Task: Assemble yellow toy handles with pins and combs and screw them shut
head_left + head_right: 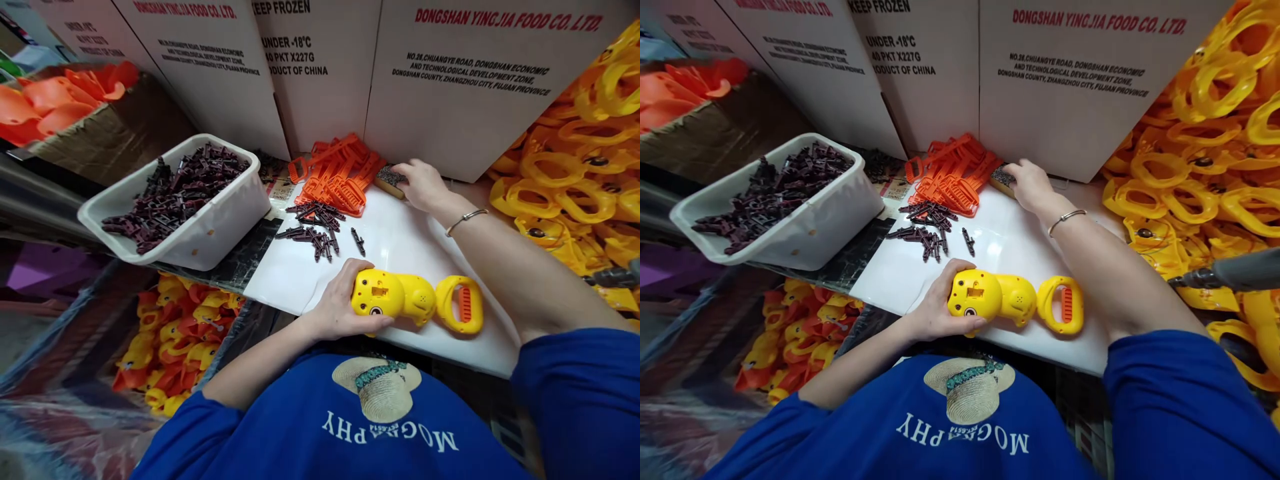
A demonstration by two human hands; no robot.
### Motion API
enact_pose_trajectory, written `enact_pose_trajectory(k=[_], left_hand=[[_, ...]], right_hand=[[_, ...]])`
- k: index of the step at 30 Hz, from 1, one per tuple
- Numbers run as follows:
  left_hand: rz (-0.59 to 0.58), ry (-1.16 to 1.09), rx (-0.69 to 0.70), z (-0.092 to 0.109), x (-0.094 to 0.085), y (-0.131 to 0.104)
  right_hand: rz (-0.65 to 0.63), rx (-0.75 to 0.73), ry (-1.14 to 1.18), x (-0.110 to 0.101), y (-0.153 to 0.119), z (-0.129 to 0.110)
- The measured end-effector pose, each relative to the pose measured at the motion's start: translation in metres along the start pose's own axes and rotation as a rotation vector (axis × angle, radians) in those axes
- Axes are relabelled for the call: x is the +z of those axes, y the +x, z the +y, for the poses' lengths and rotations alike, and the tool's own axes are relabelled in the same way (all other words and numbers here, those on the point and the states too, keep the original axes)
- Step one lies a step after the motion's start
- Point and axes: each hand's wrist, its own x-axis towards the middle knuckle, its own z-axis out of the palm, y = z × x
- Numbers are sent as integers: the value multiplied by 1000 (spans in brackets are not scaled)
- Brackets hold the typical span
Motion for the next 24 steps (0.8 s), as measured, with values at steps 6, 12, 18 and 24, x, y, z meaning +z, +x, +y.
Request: enact_pose_trajectory(k=[6,12,18,24], left_hand=[[-2,10,14,-2,-1,-1],[1,2,20,-3,-1,-1],[5,0,5,-1,-1,-1],[3,-15,-38,1,-1,0]], right_hand=[[-135,-78,-48,2,33,4],[-160,-115,-58,5,38,10],[-153,-102,-31,6,36,9],[-123,-46,5,7,36,3]])
